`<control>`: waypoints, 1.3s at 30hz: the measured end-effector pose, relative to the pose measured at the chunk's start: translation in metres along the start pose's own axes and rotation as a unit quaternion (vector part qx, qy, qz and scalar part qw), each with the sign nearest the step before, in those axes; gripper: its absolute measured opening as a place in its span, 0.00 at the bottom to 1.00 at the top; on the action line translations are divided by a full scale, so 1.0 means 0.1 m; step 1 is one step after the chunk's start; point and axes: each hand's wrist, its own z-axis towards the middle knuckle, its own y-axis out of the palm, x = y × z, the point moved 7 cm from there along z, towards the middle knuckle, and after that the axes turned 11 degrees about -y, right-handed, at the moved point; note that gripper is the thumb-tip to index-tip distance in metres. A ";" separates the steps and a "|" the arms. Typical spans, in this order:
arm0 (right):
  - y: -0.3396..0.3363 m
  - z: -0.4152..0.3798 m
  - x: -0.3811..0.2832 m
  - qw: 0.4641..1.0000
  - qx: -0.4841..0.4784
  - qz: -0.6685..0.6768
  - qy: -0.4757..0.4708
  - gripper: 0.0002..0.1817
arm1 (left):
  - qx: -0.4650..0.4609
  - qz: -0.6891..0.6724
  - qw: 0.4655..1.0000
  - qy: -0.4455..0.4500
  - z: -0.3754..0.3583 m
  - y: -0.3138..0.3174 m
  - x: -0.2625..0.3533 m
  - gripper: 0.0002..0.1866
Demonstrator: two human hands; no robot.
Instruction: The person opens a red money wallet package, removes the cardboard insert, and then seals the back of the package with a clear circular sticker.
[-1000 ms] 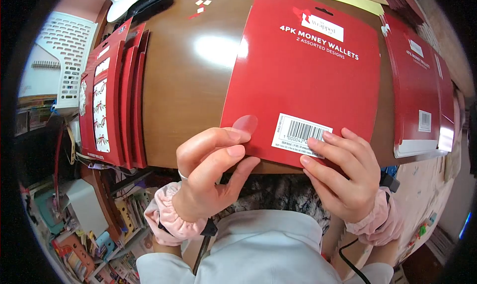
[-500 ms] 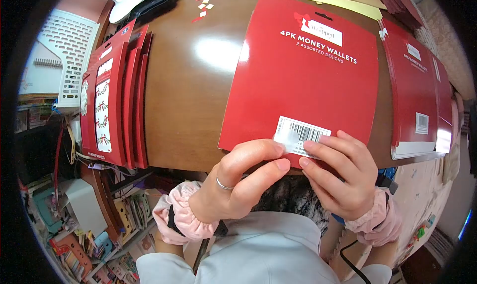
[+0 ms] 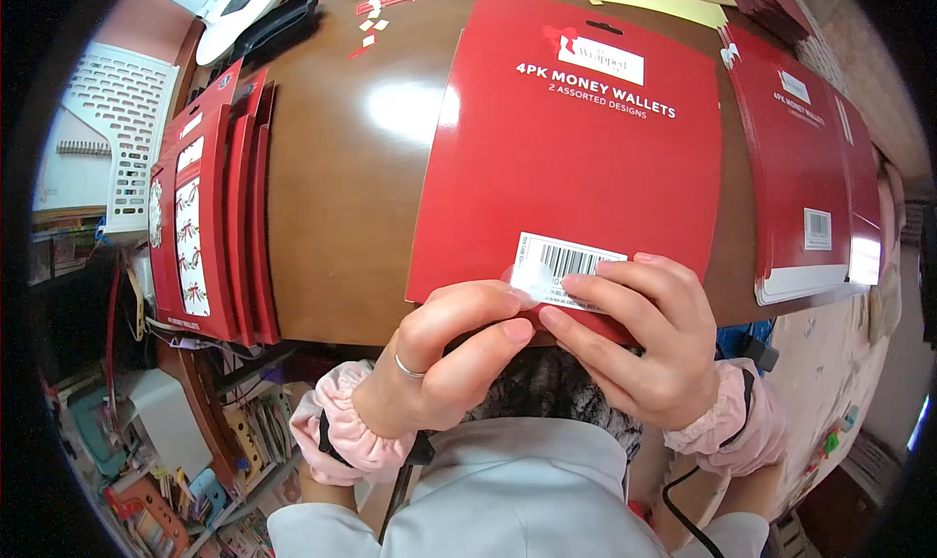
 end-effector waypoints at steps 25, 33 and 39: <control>-0.26 -0.40 0.27 0.981 0.025 0.153 0.117 0.21 | -0.001 0.040 0.999 -0.017 0.12 0.10 0.02 0.30; -0.24 -0.43 0.24 0.992 0.056 0.104 0.051 0.13 | -0.028 0.078 0.996 -0.024 0.12 0.11 0.01 0.31; -0.25 -0.41 0.24 0.990 0.063 0.108 0.062 0.12 | -0.007 0.072 0.997 -0.036 0.14 0.12 0.03 0.33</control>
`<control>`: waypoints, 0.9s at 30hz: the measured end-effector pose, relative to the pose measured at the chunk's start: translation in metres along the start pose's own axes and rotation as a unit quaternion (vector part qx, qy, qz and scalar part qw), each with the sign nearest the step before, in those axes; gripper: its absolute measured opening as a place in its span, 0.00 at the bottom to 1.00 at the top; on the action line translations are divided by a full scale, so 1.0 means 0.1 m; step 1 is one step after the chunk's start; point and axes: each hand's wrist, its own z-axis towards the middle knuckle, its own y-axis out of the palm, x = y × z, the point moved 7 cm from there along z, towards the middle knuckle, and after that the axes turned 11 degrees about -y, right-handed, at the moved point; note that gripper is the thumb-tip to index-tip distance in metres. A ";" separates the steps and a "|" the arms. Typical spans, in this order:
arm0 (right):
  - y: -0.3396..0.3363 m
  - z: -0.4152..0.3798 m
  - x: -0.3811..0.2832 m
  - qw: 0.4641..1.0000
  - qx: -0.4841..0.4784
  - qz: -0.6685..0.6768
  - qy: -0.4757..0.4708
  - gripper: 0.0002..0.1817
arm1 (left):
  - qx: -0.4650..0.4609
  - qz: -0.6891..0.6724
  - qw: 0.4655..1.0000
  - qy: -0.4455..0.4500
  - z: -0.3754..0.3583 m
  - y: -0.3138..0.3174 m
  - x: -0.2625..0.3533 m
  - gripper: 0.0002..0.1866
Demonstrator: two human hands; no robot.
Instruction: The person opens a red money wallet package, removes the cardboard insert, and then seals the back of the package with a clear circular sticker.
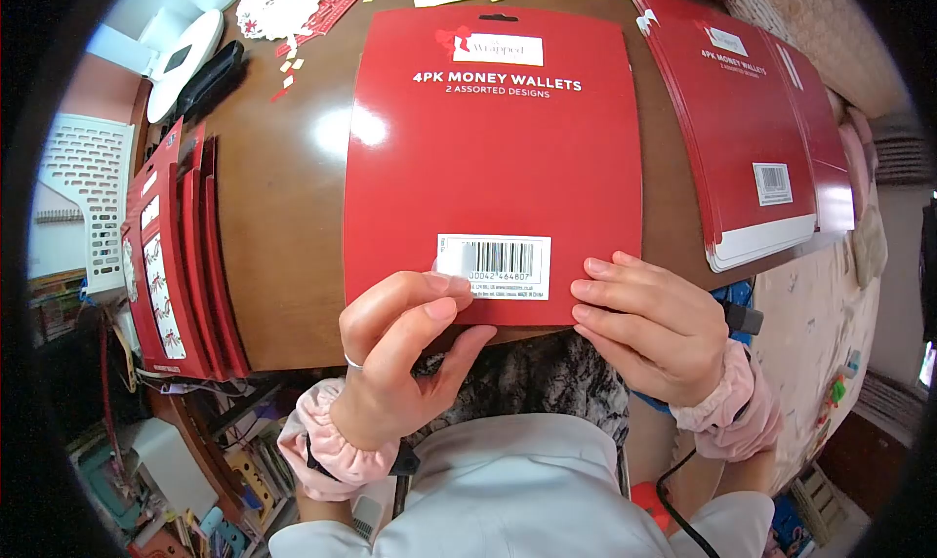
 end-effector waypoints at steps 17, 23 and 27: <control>0.03 0.12 -0.04 0.998 -0.020 -0.054 0.016 0.11 | 0.025 -0.066 0.996 -0.055 -0.06 -0.02 -0.07 0.36; 0.08 0.15 -0.13 0.991 -0.036 -0.129 -0.013 0.18 | 0.057 -0.106 0.993 -0.011 -0.21 -0.28 0.01 0.32; 0.08 0.16 -0.15 0.989 -0.046 -0.139 -0.019 0.19 | 0.021 -0.033 0.999 0.000 -0.26 -0.37 0.14 0.31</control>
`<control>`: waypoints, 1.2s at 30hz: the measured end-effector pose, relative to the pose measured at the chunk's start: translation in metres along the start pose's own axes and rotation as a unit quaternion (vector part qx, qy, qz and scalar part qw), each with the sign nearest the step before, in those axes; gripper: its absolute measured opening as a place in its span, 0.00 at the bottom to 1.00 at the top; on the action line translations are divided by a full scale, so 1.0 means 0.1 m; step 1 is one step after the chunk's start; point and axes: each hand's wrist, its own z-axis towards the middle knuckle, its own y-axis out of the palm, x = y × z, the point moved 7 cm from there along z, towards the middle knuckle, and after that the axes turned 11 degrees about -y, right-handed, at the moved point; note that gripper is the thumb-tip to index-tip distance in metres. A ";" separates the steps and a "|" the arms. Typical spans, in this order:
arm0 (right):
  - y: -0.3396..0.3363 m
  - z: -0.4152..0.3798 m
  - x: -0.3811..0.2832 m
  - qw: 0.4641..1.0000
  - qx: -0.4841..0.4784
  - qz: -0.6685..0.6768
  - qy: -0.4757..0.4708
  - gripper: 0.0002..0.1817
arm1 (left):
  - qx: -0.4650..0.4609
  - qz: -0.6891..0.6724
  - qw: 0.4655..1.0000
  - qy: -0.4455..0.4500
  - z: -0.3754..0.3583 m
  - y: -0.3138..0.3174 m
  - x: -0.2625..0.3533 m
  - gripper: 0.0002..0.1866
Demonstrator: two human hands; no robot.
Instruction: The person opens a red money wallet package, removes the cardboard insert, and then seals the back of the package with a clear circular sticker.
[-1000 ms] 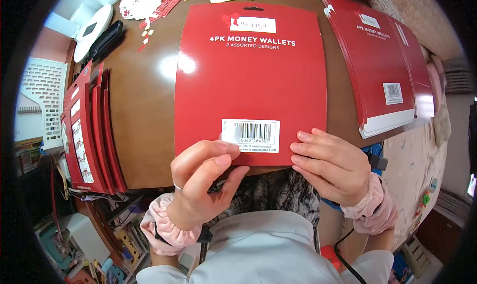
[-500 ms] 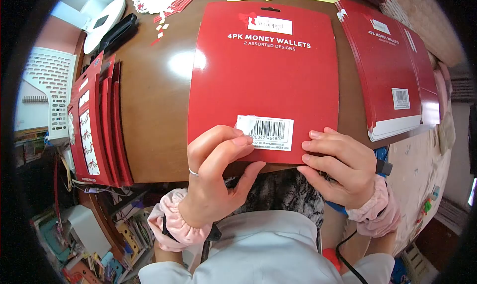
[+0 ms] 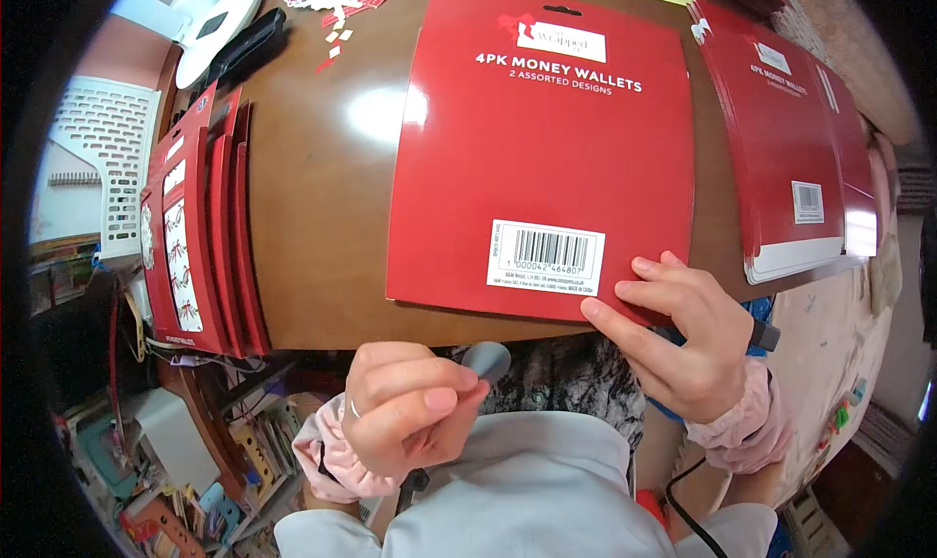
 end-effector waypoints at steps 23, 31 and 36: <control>0.00 -0.02 0.00 1.000 0.003 0.000 -0.005 0.19 | -0.102 0.028 0.988 -0.115 0.23 0.25 -0.05 0.31; 0.02 -0.05 0.01 1.000 0.016 -0.008 -0.017 0.19 | -0.182 -0.016 0.980 -0.080 0.35 0.38 -0.11 0.32; 0.04 -0.07 0.02 0.999 -0.002 0.025 0.021 0.22 | -0.174 -0.060 0.980 -0.077 0.35 0.36 -0.14 0.32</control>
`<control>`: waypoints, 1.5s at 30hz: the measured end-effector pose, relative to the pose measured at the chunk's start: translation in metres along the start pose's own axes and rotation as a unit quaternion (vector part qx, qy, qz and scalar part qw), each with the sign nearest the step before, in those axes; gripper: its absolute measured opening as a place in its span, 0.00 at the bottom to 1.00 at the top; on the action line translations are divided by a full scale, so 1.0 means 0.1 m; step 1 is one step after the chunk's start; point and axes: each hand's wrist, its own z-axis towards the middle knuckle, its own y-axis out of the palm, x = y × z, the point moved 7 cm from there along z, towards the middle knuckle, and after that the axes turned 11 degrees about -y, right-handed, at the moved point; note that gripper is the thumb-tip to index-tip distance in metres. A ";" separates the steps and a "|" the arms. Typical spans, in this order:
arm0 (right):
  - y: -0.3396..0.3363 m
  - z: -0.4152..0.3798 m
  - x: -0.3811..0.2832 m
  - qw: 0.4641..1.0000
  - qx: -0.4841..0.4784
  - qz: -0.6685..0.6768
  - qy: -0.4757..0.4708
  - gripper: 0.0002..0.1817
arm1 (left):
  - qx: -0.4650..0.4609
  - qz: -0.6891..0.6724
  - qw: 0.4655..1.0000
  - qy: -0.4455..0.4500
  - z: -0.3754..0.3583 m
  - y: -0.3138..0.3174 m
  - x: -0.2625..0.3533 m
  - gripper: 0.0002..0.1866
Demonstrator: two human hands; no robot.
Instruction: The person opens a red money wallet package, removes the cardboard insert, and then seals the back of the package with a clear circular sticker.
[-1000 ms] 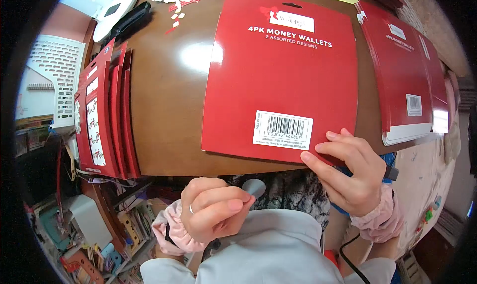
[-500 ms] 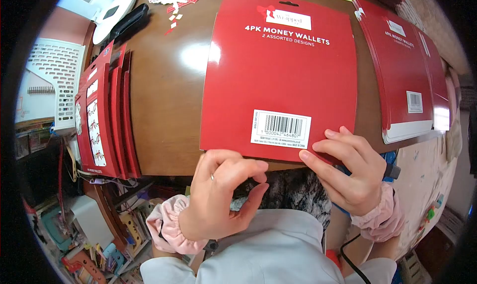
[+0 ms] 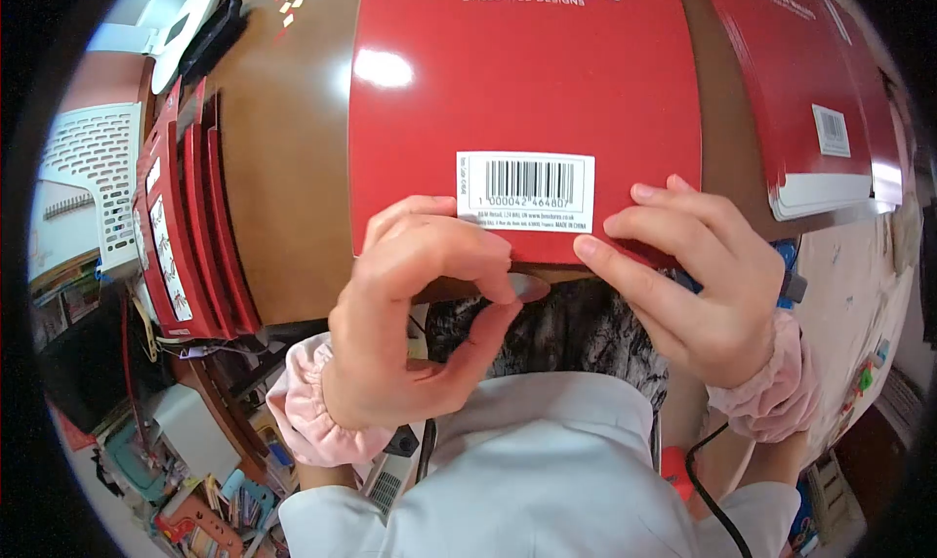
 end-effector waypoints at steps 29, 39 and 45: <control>-0.05 -0.12 -0.04 0.999 0.000 0.016 -0.036 0.22 | 0.064 0.087 0.994 0.031 -0.27 0.11 0.15 0.26; -0.05 -0.11 -0.04 0.999 -0.003 0.013 -0.035 0.21 | 0.018 0.047 0.999 -0.009 -0.21 0.05 0.19 0.28; -0.04 -0.11 -0.04 0.999 -0.016 0.012 -0.034 0.21 | 0.002 0.108 0.994 -0.017 -0.21 0.09 0.18 0.32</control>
